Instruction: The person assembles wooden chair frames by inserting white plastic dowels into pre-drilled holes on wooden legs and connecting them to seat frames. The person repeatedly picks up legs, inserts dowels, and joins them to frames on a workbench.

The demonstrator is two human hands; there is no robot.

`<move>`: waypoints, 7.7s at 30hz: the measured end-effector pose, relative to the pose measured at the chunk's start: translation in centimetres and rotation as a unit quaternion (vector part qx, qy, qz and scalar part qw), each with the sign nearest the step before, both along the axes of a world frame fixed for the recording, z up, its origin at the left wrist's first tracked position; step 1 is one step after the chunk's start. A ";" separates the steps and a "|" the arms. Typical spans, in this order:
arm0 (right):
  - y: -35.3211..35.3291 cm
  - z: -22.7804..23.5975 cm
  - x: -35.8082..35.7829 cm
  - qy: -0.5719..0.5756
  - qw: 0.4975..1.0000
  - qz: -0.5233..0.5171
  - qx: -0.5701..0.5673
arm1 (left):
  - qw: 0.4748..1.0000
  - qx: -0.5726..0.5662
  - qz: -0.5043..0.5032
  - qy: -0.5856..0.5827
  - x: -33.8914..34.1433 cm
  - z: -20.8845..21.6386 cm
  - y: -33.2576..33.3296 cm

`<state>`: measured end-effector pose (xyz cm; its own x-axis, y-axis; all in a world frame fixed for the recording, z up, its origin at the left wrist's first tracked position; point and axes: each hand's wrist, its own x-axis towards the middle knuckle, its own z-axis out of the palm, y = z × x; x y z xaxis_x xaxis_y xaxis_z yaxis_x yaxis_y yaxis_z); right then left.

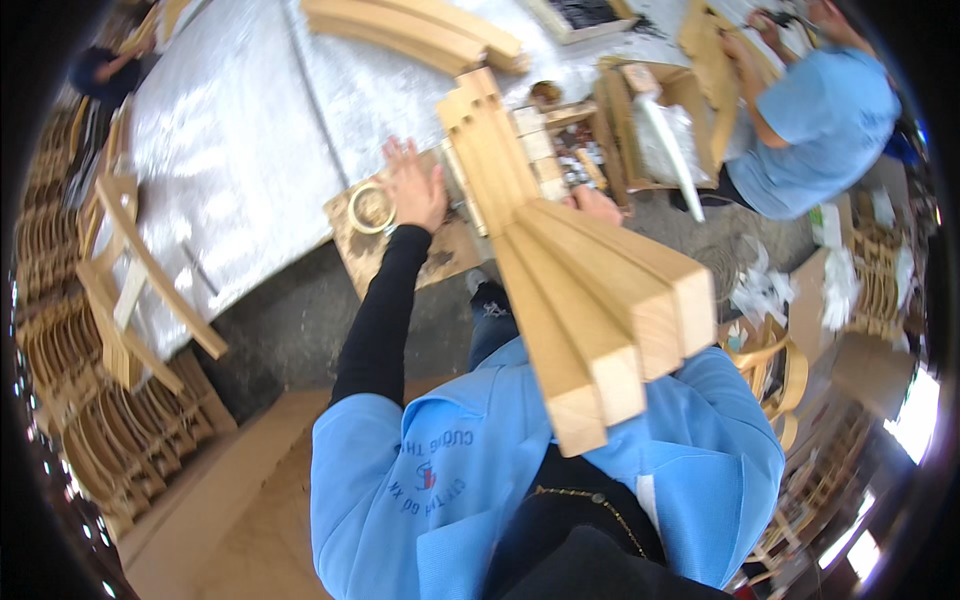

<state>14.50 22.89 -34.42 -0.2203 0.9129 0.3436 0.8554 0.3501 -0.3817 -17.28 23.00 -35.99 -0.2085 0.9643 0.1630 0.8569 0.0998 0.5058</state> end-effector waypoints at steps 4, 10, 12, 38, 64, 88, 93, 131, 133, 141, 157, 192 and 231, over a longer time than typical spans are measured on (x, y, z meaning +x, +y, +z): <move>2.6 1.3 2.9 0.053 0.993 0.095 0.035 | 0.986 0.121 0.086 -0.071 -0.1 -0.5 -1.6; 8.1 9.7 13.6 -0.138 0.970 -0.200 -0.010 | 0.869 0.237 0.308 -0.306 11.2 -2.7 -16.3; 10.3 6.0 17.5 -0.171 0.966 -0.106 -0.161 | 0.922 0.108 0.163 -0.333 18.8 0.7 -19.4; -0.2 15.2 31.2 0.371 0.921 -0.033 -0.118 | 0.848 -0.116 -0.423 0.296 42.8 6.5 15.8; -5.4 30.5 17.2 0.603 0.677 0.234 -0.352 | 0.826 0.122 -0.118 -0.538 32.1 31.6 -12.5; -11.8 36.0 7.3 0.460 0.808 0.276 -0.245 | 0.853 0.251 -0.047 -0.456 12.7 34.2 -18.6; -11.4 35.5 8.8 0.449 0.838 0.226 -0.212 | 0.849 0.226 -0.053 -0.475 12.7 34.1 -18.5; -5.5 48.1 11.3 -0.156 0.880 0.447 0.032 | 0.839 0.247 -0.098 -0.475 13.5 28.2 -17.7; -1.4 51.4 14.7 -0.203 0.831 0.466 0.228 | 0.834 0.267 -0.111 -0.470 13.7 28.0 -17.1; -5.6 47.4 8.5 -0.207 0.917 0.340 0.004 | 0.861 0.281 -0.096 -0.414 13.1 27.3 -18.1; -4.1 45.1 12.4 0.098 0.921 0.329 -0.183 | 0.801 0.583 0.117 -0.072 19.3 28.5 -18.2; -3.8 26.8 31.8 0.469 0.830 -0.071 -0.294 | 0.961 -0.015 -0.196 -0.197 37.7 13.5 12.4; -9.3 35.3 10.5 0.337 0.819 0.290 -0.364 | 0.817 0.226 -0.030 -0.529 15.1 33.2 -15.8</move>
<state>25.04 13.58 0.83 -0.6733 0.7390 -0.0228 0.1355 0.0930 -0.9864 -2.21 7.18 -2.81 -0.4176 0.8695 0.2640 -0.0877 -0.3277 0.9407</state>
